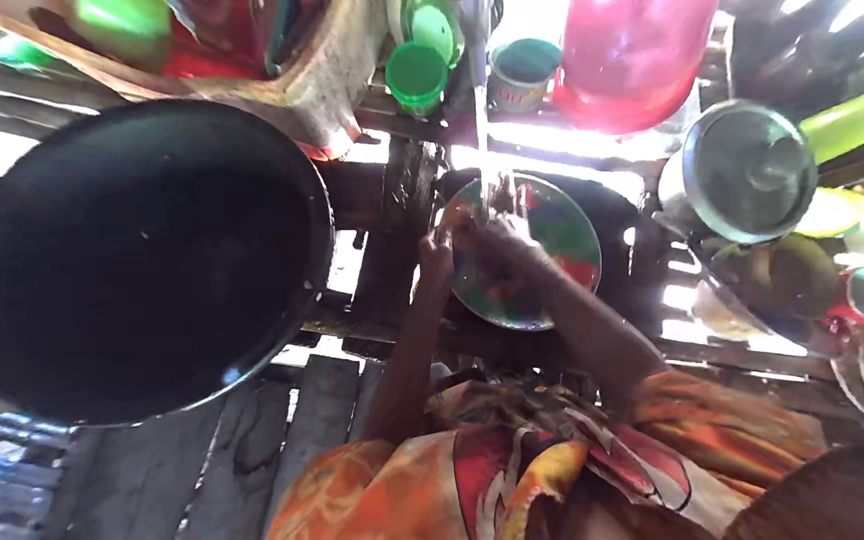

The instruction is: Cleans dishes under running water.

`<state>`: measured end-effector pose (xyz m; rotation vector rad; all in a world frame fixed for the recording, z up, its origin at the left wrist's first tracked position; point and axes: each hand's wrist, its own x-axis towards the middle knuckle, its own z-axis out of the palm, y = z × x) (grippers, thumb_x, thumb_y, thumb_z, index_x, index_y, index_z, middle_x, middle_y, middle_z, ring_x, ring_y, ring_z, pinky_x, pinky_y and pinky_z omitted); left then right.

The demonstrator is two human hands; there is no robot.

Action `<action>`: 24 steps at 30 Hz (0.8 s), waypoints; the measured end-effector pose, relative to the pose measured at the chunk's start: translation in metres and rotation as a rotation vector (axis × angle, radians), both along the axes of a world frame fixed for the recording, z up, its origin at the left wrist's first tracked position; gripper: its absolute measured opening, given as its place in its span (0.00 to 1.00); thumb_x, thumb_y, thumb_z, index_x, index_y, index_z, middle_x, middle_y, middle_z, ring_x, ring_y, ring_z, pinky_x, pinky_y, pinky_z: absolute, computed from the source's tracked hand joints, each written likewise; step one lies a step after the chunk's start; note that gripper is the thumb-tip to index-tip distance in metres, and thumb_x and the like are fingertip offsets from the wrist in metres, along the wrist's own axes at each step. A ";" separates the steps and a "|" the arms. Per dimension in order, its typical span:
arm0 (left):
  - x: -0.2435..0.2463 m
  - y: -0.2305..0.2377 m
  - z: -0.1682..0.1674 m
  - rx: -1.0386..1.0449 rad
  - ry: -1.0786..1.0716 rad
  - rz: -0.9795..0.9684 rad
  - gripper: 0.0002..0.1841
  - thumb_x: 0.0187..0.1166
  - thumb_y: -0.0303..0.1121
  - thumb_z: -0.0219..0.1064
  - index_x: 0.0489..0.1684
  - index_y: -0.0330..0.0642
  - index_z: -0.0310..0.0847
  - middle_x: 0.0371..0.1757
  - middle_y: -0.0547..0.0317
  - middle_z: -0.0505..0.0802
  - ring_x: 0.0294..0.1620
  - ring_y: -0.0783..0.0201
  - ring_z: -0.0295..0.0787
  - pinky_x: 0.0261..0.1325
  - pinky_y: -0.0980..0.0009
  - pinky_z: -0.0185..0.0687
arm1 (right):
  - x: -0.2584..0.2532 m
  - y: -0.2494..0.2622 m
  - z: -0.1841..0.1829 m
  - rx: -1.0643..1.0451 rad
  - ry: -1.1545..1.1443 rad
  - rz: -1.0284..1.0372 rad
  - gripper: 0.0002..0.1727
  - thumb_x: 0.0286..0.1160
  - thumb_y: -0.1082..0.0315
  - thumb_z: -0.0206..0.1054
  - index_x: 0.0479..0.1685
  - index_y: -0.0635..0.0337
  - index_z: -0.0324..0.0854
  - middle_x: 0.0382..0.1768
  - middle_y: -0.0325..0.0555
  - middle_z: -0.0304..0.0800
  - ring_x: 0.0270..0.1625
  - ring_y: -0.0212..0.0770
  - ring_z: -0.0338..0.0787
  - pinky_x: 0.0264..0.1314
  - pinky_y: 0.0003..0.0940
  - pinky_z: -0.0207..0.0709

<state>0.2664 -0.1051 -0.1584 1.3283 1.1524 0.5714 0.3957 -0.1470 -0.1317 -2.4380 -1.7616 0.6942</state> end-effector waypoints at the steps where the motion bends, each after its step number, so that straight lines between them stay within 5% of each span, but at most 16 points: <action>1: 0.001 0.000 0.002 -0.012 -0.010 0.004 0.20 0.94 0.36 0.50 0.68 0.28 0.78 0.60 0.36 0.89 0.59 0.53 0.87 0.68 0.54 0.80 | -0.009 0.005 -0.009 0.054 0.015 -0.039 0.36 0.94 0.47 0.42 0.93 0.59 0.54 0.91 0.68 0.51 0.94 0.68 0.47 0.93 0.72 0.33; 3: 0.003 0.000 0.002 -0.045 -0.050 0.040 0.20 0.94 0.35 0.49 0.67 0.28 0.79 0.58 0.38 0.89 0.57 0.56 0.87 0.66 0.56 0.81 | -0.021 0.001 -0.026 0.217 0.027 -0.003 0.38 0.94 0.45 0.31 0.95 0.60 0.48 0.95 0.57 0.44 0.97 0.57 0.39 0.97 0.61 0.24; 7: 0.005 0.002 0.006 -0.119 -0.098 0.128 0.22 0.96 0.40 0.46 0.63 0.29 0.79 0.50 0.45 0.87 0.48 0.63 0.84 0.56 0.62 0.82 | -0.028 -0.057 -0.014 0.350 0.203 0.283 0.33 0.95 0.46 0.36 0.91 0.50 0.63 0.93 0.41 0.57 0.97 0.50 0.44 0.97 0.59 0.29; 10: 0.001 0.007 0.006 -0.117 -0.090 0.123 0.25 0.96 0.43 0.46 0.73 0.28 0.75 0.70 0.37 0.84 0.70 0.55 0.80 0.75 0.55 0.73 | -0.023 -0.112 0.003 0.256 0.274 0.433 0.32 0.95 0.45 0.38 0.93 0.42 0.61 0.93 0.33 0.56 0.97 0.48 0.43 0.97 0.58 0.32; 12: 0.000 0.011 0.007 -0.120 -0.096 0.147 0.25 0.96 0.42 0.46 0.76 0.29 0.73 0.75 0.37 0.81 0.75 0.54 0.76 0.79 0.54 0.69 | -0.009 -0.142 0.019 0.216 0.292 0.435 0.30 0.95 0.46 0.40 0.92 0.38 0.64 0.92 0.26 0.59 0.97 0.40 0.44 0.98 0.52 0.35; 18: -0.005 0.018 0.002 -0.120 -0.165 0.195 0.24 0.96 0.40 0.45 0.72 0.30 0.75 0.67 0.39 0.85 0.66 0.58 0.83 0.71 0.58 0.78 | 0.063 -0.164 0.034 0.335 0.054 0.278 0.26 0.93 0.49 0.46 0.76 0.44 0.84 0.81 0.35 0.80 0.89 0.48 0.69 0.93 0.58 0.51; 21: -0.007 0.016 -0.001 -0.056 -0.119 0.058 0.24 0.96 0.41 0.45 0.74 0.29 0.74 0.67 0.38 0.85 0.66 0.55 0.84 0.71 0.54 0.79 | 0.092 -0.128 0.028 0.205 -0.023 0.119 0.33 0.92 0.42 0.44 0.85 0.49 0.73 0.87 0.45 0.70 0.92 0.56 0.61 0.93 0.67 0.43; 23: -0.007 0.012 0.000 -0.062 -0.112 -0.019 0.24 0.96 0.42 0.45 0.75 0.31 0.73 0.68 0.38 0.85 0.66 0.55 0.84 0.71 0.53 0.79 | 0.100 -0.089 0.020 0.114 -0.019 0.020 0.41 0.89 0.34 0.37 0.94 0.47 0.57 0.94 0.44 0.54 0.97 0.53 0.47 0.96 0.63 0.32; 24: -0.006 0.011 0.001 -0.061 -0.118 -0.040 0.24 0.96 0.41 0.45 0.76 0.31 0.73 0.68 0.38 0.85 0.67 0.55 0.83 0.72 0.54 0.78 | 0.099 -0.068 0.014 0.127 0.007 -0.011 0.41 0.89 0.32 0.35 0.94 0.44 0.57 0.95 0.43 0.52 0.97 0.53 0.45 0.96 0.63 0.31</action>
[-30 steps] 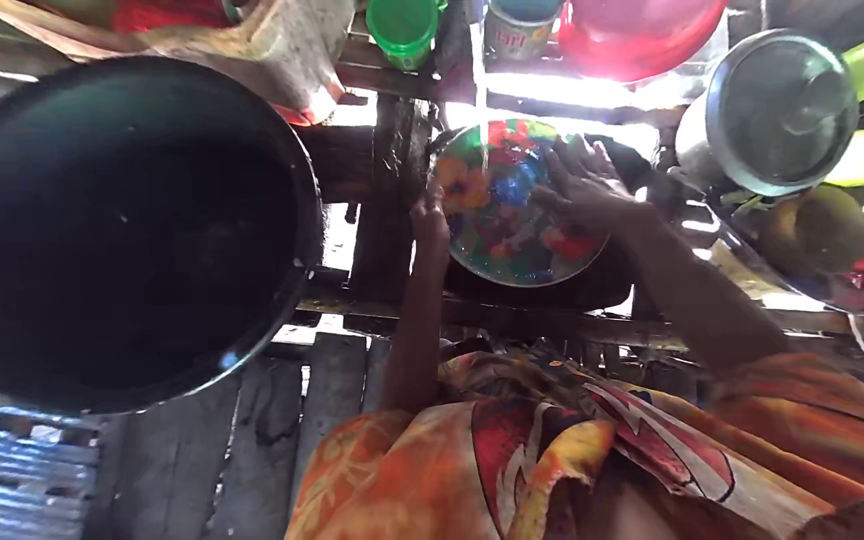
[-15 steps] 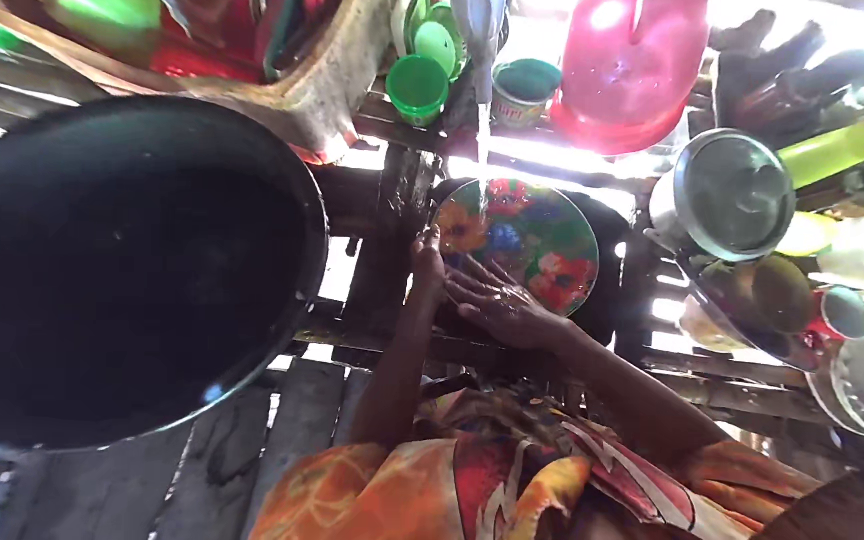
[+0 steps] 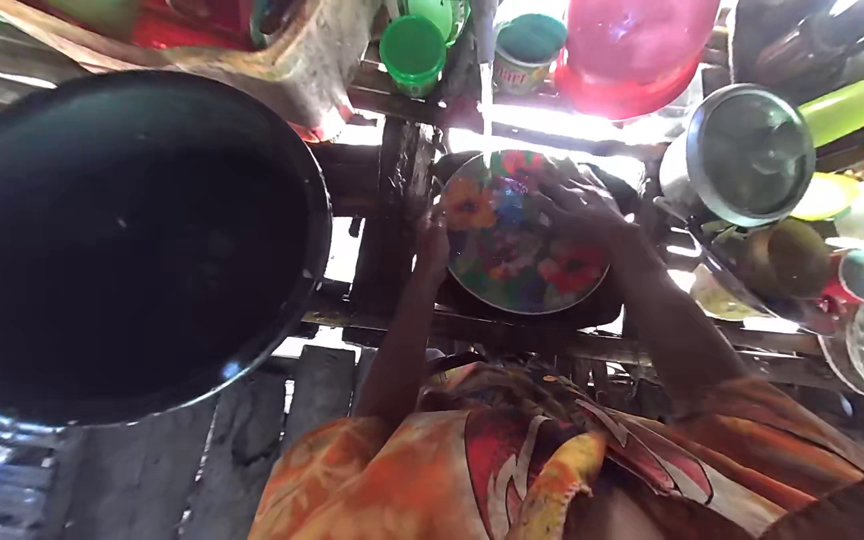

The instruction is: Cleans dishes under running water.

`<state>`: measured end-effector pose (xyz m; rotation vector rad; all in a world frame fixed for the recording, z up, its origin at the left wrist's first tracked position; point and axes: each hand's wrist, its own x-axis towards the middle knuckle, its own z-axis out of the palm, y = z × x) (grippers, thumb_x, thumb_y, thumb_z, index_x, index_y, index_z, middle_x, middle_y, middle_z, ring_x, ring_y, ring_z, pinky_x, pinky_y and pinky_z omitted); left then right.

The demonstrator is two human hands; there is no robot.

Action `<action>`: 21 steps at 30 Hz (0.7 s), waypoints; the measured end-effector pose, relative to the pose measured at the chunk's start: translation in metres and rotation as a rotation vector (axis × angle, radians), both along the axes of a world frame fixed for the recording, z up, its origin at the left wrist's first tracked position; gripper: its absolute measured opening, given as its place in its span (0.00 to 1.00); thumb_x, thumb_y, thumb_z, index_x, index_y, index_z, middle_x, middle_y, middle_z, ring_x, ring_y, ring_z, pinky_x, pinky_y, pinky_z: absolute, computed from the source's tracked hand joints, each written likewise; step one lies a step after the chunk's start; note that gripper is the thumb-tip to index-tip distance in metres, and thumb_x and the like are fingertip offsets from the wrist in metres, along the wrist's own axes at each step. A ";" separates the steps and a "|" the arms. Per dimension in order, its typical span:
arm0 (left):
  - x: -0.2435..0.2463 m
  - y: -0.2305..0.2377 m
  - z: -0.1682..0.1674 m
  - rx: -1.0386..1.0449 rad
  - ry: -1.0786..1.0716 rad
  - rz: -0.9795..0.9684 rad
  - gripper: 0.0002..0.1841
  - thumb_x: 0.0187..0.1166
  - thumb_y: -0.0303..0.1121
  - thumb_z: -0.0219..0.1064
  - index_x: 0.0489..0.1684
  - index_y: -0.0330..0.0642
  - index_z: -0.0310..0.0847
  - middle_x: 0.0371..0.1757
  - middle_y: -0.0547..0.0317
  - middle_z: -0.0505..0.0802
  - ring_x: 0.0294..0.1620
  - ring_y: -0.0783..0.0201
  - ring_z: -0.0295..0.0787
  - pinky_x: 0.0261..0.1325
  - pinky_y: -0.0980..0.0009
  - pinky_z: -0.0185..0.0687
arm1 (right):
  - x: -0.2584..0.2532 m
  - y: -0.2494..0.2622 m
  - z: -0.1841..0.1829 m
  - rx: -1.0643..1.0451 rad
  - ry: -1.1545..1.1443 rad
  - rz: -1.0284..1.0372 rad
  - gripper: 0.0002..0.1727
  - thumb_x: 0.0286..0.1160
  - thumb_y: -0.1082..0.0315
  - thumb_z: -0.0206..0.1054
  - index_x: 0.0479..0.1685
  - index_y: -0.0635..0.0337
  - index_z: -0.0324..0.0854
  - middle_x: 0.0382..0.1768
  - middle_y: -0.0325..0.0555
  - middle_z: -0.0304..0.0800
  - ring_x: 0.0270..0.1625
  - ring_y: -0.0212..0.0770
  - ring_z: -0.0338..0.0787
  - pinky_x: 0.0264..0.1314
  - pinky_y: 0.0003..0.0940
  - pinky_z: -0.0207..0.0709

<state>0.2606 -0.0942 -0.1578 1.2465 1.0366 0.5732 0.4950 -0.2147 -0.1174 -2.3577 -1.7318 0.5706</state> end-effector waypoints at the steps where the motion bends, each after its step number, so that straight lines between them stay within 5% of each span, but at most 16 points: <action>1: 0.000 -0.001 0.001 0.005 -0.010 -0.015 0.24 0.96 0.40 0.46 0.76 0.31 0.73 0.70 0.39 0.84 0.67 0.56 0.83 0.72 0.55 0.77 | -0.004 0.019 -0.007 0.022 0.039 -0.018 0.40 0.88 0.32 0.35 0.93 0.42 0.59 0.95 0.42 0.51 0.97 0.54 0.45 0.96 0.64 0.30; 5: -0.001 -0.003 0.007 0.037 -0.020 -0.028 0.25 0.97 0.43 0.43 0.71 0.30 0.76 0.62 0.41 0.88 0.60 0.60 0.85 0.68 0.60 0.80 | -0.066 0.053 -0.022 0.140 0.214 -0.006 0.36 0.91 0.38 0.41 0.86 0.49 0.71 0.91 0.49 0.61 0.96 0.57 0.49 0.96 0.62 0.31; 9: 0.000 -0.005 0.003 0.022 -0.042 -0.019 0.31 0.96 0.49 0.37 0.63 0.30 0.80 0.52 0.44 0.90 0.52 0.63 0.88 0.62 0.61 0.84 | -0.115 0.039 -0.030 0.180 0.258 0.152 0.35 0.91 0.39 0.42 0.93 0.42 0.62 0.94 0.40 0.56 0.97 0.48 0.47 0.98 0.56 0.29; 11: 0.002 -0.006 0.003 0.009 0.005 0.013 0.32 0.96 0.51 0.37 0.58 0.29 0.81 0.47 0.45 0.90 0.47 0.62 0.88 0.58 0.60 0.85 | -0.131 0.013 -0.027 0.197 0.269 0.265 0.38 0.90 0.37 0.43 0.92 0.47 0.62 0.93 0.40 0.56 0.97 0.48 0.44 0.98 0.56 0.29; 16: 0.000 -0.004 0.001 -0.002 0.049 0.051 0.30 0.96 0.49 0.42 0.68 0.29 0.77 0.61 0.38 0.87 0.60 0.58 0.86 0.68 0.58 0.80 | -0.132 -0.074 -0.007 0.162 0.240 0.477 0.39 0.88 0.35 0.45 0.93 0.45 0.60 0.93 0.34 0.57 0.97 0.46 0.45 0.98 0.54 0.35; 21: -0.001 0.000 -0.003 0.089 0.060 0.154 0.30 0.97 0.47 0.39 0.71 0.27 0.77 0.69 0.35 0.84 0.72 0.53 0.81 0.77 0.53 0.73 | -0.085 -0.140 -0.016 0.108 0.099 0.312 0.34 0.90 0.39 0.45 0.90 0.42 0.67 0.91 0.33 0.63 0.95 0.47 0.53 0.96 0.58 0.42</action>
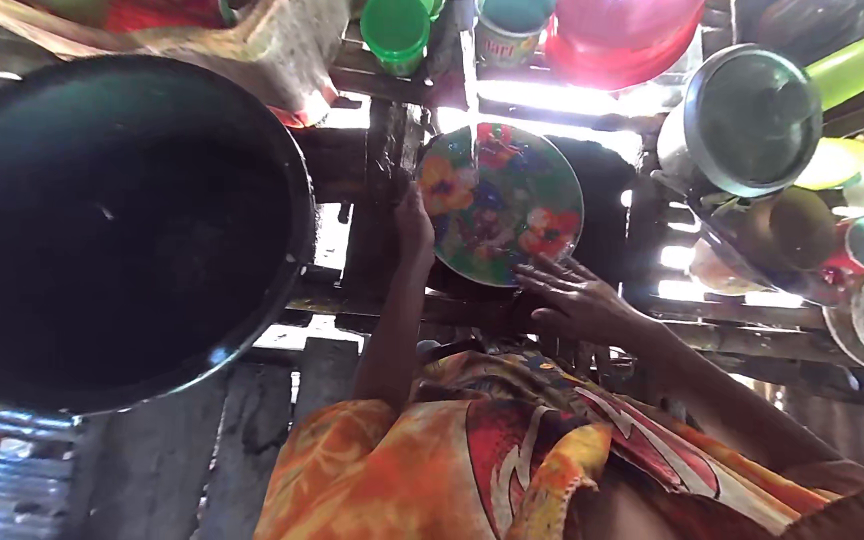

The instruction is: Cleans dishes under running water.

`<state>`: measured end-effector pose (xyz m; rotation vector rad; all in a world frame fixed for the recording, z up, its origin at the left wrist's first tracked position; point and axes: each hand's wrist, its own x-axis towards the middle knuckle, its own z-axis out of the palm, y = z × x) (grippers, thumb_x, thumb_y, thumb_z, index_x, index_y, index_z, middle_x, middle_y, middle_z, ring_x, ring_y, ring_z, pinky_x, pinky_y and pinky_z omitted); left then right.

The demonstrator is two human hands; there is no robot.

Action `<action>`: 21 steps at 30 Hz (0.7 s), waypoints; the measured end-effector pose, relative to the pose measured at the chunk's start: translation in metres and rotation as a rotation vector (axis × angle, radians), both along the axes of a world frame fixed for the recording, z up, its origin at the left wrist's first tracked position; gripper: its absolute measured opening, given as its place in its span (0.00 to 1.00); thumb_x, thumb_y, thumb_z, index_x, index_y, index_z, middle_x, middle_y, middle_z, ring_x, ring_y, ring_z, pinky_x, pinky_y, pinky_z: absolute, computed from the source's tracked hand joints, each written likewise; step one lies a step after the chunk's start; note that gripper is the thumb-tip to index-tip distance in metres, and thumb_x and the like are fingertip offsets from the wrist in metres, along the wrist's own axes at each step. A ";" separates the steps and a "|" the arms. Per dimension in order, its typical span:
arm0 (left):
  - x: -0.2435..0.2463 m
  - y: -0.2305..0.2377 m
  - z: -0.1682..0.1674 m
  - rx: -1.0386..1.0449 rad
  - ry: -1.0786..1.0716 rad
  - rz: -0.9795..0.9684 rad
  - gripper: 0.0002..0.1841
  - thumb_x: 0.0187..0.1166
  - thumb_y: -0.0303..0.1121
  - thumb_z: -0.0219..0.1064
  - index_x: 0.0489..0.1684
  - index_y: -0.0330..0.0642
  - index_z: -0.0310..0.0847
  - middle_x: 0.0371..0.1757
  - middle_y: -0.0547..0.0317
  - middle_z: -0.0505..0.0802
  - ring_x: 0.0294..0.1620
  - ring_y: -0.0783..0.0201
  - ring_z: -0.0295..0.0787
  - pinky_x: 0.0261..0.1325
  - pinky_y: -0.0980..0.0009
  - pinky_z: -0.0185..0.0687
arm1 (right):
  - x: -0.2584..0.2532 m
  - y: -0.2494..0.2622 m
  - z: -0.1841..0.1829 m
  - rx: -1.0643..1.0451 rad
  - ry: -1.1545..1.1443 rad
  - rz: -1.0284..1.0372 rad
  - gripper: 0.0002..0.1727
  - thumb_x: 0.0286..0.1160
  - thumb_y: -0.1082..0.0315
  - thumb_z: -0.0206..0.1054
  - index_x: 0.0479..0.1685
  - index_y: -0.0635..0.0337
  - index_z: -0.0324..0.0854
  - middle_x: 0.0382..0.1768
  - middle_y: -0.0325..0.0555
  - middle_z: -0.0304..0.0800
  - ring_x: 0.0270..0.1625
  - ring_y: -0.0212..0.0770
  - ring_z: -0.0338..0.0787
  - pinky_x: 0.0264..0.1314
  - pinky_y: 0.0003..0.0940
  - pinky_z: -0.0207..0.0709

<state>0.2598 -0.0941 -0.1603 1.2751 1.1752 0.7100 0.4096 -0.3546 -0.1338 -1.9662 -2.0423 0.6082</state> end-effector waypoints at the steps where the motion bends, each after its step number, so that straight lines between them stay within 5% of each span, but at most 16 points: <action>1: 0.000 0.000 0.000 0.031 0.002 0.013 0.30 0.97 0.46 0.39 0.70 0.26 0.77 0.69 0.35 0.85 0.72 0.54 0.81 0.77 0.55 0.73 | 0.013 -0.004 -0.005 -0.016 -0.052 -0.048 0.34 0.90 0.38 0.42 0.90 0.41 0.66 0.91 0.33 0.62 0.95 0.48 0.53 0.95 0.61 0.41; 7: -0.003 -0.005 -0.002 0.060 0.045 -0.060 0.31 0.97 0.46 0.37 0.71 0.25 0.76 0.71 0.32 0.83 0.75 0.49 0.78 0.80 0.52 0.69 | 0.072 0.059 -0.026 -0.042 -0.208 -0.332 0.44 0.89 0.34 0.36 0.95 0.54 0.53 0.94 0.49 0.54 0.96 0.61 0.43 0.92 0.72 0.32; 10: -0.001 -0.010 -0.008 -0.003 0.017 -0.080 0.31 0.97 0.48 0.38 0.71 0.29 0.77 0.71 0.35 0.84 0.73 0.52 0.81 0.78 0.52 0.73 | 0.065 0.119 -0.013 -0.132 -0.134 -0.472 0.47 0.87 0.31 0.37 0.97 0.53 0.44 0.96 0.52 0.46 0.97 0.60 0.37 0.94 0.69 0.28; 12: -0.001 -0.015 -0.007 -0.080 -0.030 -0.085 0.29 0.97 0.48 0.39 0.71 0.32 0.77 0.66 0.40 0.87 0.65 0.56 0.85 0.71 0.55 0.80 | 0.049 0.154 -0.009 -0.123 -0.082 -0.504 0.46 0.87 0.32 0.38 0.97 0.53 0.47 0.95 0.54 0.46 0.97 0.61 0.38 0.92 0.73 0.23; 16: 0.000 -0.022 -0.006 -0.172 -0.119 -0.097 0.26 0.97 0.47 0.41 0.71 0.34 0.75 0.56 0.45 0.89 0.54 0.60 0.89 0.60 0.57 0.86 | 0.001 0.203 -0.011 -0.047 0.017 -0.423 0.47 0.88 0.36 0.45 0.97 0.59 0.41 0.96 0.58 0.39 0.97 0.62 0.34 0.95 0.64 0.23; 21: -0.001 -0.021 -0.003 -0.179 -0.214 -0.019 0.25 0.96 0.45 0.42 0.63 0.34 0.81 0.51 0.50 0.92 0.51 0.63 0.90 0.59 0.60 0.87 | -0.033 0.204 -0.028 0.053 -0.055 -0.077 0.36 0.94 0.50 0.33 0.96 0.58 0.47 0.97 0.49 0.40 0.98 0.53 0.37 0.96 0.61 0.27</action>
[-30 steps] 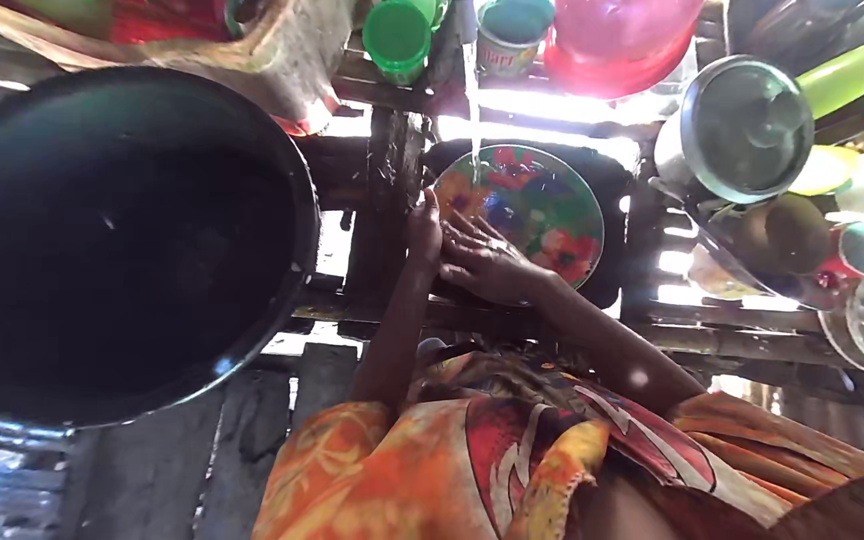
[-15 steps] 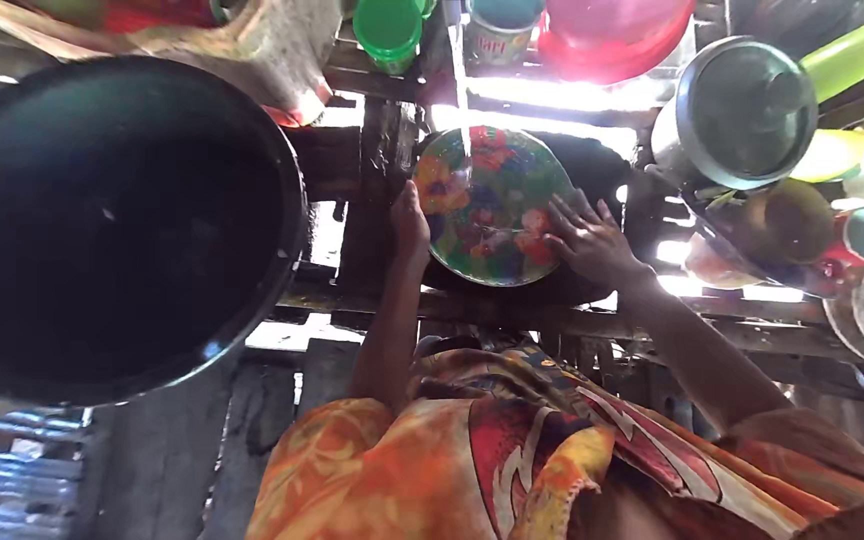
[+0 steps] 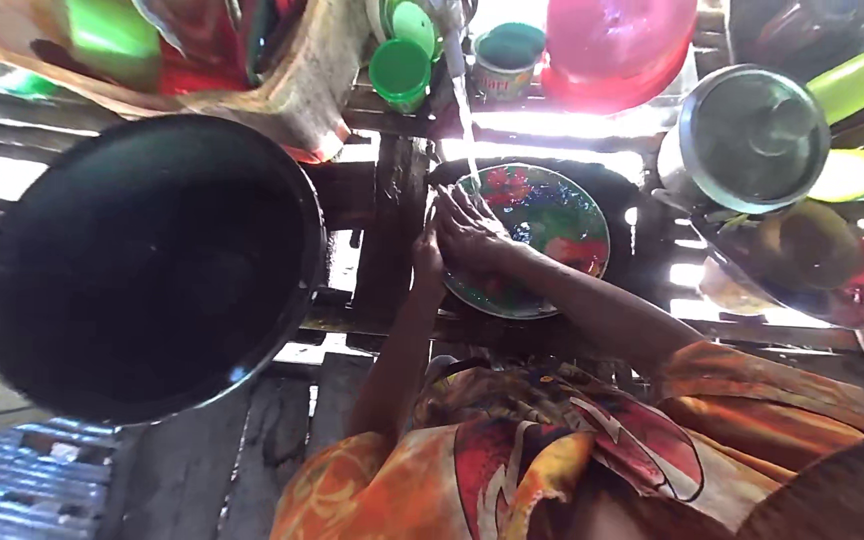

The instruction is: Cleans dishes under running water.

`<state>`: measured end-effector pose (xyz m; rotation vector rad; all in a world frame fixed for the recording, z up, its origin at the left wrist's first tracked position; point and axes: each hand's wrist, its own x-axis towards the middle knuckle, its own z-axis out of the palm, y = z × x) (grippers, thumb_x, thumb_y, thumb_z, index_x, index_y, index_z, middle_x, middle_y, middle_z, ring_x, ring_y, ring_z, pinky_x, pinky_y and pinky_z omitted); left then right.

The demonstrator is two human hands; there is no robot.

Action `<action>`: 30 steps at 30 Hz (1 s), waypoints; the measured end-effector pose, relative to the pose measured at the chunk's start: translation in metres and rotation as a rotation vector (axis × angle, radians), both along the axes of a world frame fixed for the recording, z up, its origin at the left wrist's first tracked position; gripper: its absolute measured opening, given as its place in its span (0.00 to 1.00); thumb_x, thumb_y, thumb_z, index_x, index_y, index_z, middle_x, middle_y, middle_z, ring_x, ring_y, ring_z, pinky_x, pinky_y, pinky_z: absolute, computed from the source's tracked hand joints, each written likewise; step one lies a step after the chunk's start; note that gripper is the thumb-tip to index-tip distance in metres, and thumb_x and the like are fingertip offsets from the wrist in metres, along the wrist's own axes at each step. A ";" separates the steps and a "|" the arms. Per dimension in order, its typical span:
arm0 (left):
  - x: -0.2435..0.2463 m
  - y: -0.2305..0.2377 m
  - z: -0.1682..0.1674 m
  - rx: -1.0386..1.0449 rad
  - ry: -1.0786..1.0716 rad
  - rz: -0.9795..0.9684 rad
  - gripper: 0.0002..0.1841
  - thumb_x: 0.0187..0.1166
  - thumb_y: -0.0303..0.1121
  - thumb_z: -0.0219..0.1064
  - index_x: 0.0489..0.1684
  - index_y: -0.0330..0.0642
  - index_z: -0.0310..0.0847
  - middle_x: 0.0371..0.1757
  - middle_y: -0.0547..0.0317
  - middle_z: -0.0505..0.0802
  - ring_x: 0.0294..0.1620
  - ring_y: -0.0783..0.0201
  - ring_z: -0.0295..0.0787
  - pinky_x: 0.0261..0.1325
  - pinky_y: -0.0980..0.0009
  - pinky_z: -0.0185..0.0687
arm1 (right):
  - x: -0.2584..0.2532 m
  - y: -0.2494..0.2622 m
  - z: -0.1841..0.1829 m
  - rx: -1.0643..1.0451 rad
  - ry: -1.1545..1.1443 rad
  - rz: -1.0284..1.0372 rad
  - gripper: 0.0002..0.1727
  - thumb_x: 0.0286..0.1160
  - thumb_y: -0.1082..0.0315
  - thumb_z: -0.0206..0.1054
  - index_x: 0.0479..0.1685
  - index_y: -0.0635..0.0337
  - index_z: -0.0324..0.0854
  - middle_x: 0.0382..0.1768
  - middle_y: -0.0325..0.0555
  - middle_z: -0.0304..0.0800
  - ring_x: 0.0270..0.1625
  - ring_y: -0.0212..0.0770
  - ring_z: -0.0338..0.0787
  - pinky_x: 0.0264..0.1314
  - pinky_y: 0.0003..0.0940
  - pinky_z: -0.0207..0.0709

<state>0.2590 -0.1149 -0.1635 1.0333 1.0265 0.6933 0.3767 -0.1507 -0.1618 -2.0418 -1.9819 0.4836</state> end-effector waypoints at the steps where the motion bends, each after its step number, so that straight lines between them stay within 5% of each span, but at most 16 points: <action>1: 0.001 0.001 -0.002 0.000 0.014 0.016 0.26 0.96 0.46 0.42 0.62 0.33 0.81 0.50 0.48 0.92 0.50 0.63 0.90 0.59 0.59 0.87 | 0.000 -0.013 0.005 -0.018 0.014 0.097 0.35 0.94 0.50 0.33 0.96 0.57 0.48 0.97 0.48 0.39 0.98 0.53 0.37 0.96 0.62 0.26; 4: 0.003 0.004 -0.012 -0.003 0.090 0.048 0.30 0.97 0.49 0.38 0.60 0.30 0.79 0.48 0.45 0.89 0.47 0.60 0.88 0.55 0.59 0.86 | 0.011 -0.069 0.031 -0.074 0.132 0.360 0.33 0.94 0.49 0.35 0.95 0.49 0.55 0.96 0.41 0.47 0.98 0.49 0.39 0.97 0.60 0.26; 6: 0.003 0.005 -0.014 -0.010 0.120 0.061 0.31 0.97 0.48 0.38 0.67 0.28 0.77 0.62 0.37 0.87 0.62 0.55 0.86 0.68 0.55 0.81 | 0.031 -0.104 0.043 -0.061 0.188 0.453 0.31 0.94 0.53 0.35 0.92 0.45 0.63 0.94 0.38 0.55 0.97 0.50 0.45 0.96 0.61 0.32; 8: 0.006 0.004 -0.011 -0.017 0.144 0.093 0.31 0.96 0.49 0.40 0.68 0.28 0.77 0.65 0.36 0.86 0.66 0.54 0.85 0.72 0.54 0.79 | 0.058 -0.130 0.052 -0.087 0.160 0.428 0.29 0.94 0.53 0.37 0.90 0.37 0.67 0.94 0.33 0.56 0.97 0.47 0.46 0.97 0.60 0.36; 10: 0.008 0.006 -0.009 -0.034 0.148 0.105 0.30 0.96 0.49 0.41 0.69 0.29 0.77 0.67 0.36 0.85 0.68 0.54 0.83 0.73 0.53 0.78 | 0.087 -0.149 0.053 -0.056 0.105 0.326 0.28 0.92 0.44 0.43 0.85 0.30 0.73 0.92 0.30 0.60 0.96 0.45 0.50 0.96 0.63 0.38; 13: 0.007 0.006 -0.007 -0.199 0.036 0.084 0.31 0.95 0.52 0.39 0.78 0.36 0.71 0.72 0.43 0.84 0.71 0.55 0.83 0.73 0.52 0.79 | 0.111 -0.165 0.063 0.033 0.023 0.229 0.39 0.73 0.24 0.56 0.79 0.33 0.80 0.88 0.35 0.69 0.94 0.52 0.56 0.92 0.70 0.41; 15: 0.004 0.005 0.004 -0.388 -0.091 0.059 0.29 0.94 0.54 0.40 0.79 0.42 0.70 0.67 0.48 0.88 0.65 0.56 0.87 0.66 0.52 0.85 | 0.108 -0.168 0.073 0.116 -0.016 0.206 0.33 0.77 0.35 0.63 0.76 0.41 0.84 0.83 0.39 0.77 0.90 0.55 0.65 0.91 0.67 0.50; 17: -0.004 0.004 0.033 -0.491 -0.161 -0.058 0.26 0.95 0.51 0.38 0.75 0.44 0.69 0.58 0.51 0.89 0.56 0.57 0.89 0.57 0.56 0.88 | 0.097 -0.170 0.090 0.265 0.030 0.115 0.16 0.80 0.65 0.63 0.61 0.55 0.91 0.68 0.48 0.91 0.74 0.55 0.86 0.80 0.57 0.74; 18: -0.009 0.004 0.053 -0.489 -0.144 -0.147 0.26 0.95 0.50 0.36 0.73 0.42 0.70 0.54 0.49 0.90 0.50 0.55 0.92 0.51 0.56 0.90 | 0.093 -0.170 0.099 0.324 0.062 0.047 0.15 0.79 0.71 0.62 0.56 0.58 0.92 0.60 0.50 0.95 0.65 0.53 0.93 0.70 0.53 0.82; 20: -0.022 0.005 0.091 -0.348 -0.056 -0.377 0.33 0.94 0.54 0.26 0.72 0.38 0.70 0.51 0.44 0.94 0.45 0.49 0.96 0.49 0.53 0.94 | 0.090 -0.172 0.114 0.350 0.139 -0.119 0.13 0.82 0.65 0.65 0.53 0.60 0.93 0.51 0.52 0.97 0.52 0.47 0.97 0.58 0.49 0.87; 22: -0.027 0.012 0.108 -0.144 0.118 -0.489 0.38 0.92 0.58 0.21 0.82 0.42 0.64 0.63 0.45 0.92 0.56 0.49 0.94 0.58 0.51 0.89 | 0.084 -0.165 0.116 0.325 0.255 -0.334 0.17 0.78 0.60 0.71 0.52 0.66 0.90 0.43 0.56 0.95 0.45 0.41 0.93 0.54 0.44 0.84; 25: -0.022 0.020 0.088 0.139 0.380 -0.458 0.33 0.95 0.54 0.35 0.91 0.42 0.56 0.83 0.42 0.75 0.82 0.48 0.72 0.80 0.44 0.68 | 0.083 -0.146 0.069 0.448 0.708 -0.550 0.11 0.71 0.68 0.75 0.48 0.61 0.85 0.40 0.31 0.92 0.43 0.19 0.90 0.54 0.22 0.86; 27: -0.014 0.028 0.061 0.243 0.497 -0.424 0.35 0.93 0.53 0.47 0.93 0.40 0.50 0.88 0.38 0.68 0.87 0.46 0.66 0.85 0.44 0.64 | 0.084 -0.137 0.037 0.574 1.097 -0.689 0.10 0.75 0.74 0.70 0.52 0.61 0.84 0.43 0.34 0.94 0.48 0.28 0.92 0.58 0.33 0.88; 30: -0.009 0.027 0.040 0.271 0.558 -0.361 0.36 0.91 0.50 0.53 0.93 0.39 0.49 0.86 0.37 0.70 0.86 0.46 0.69 0.85 0.47 0.64 | 0.074 -0.133 0.020 0.634 1.427 -0.991 0.11 0.82 0.70 0.66 0.58 0.61 0.82 0.46 0.41 0.94 0.50 0.36 0.94 0.59 0.39 0.90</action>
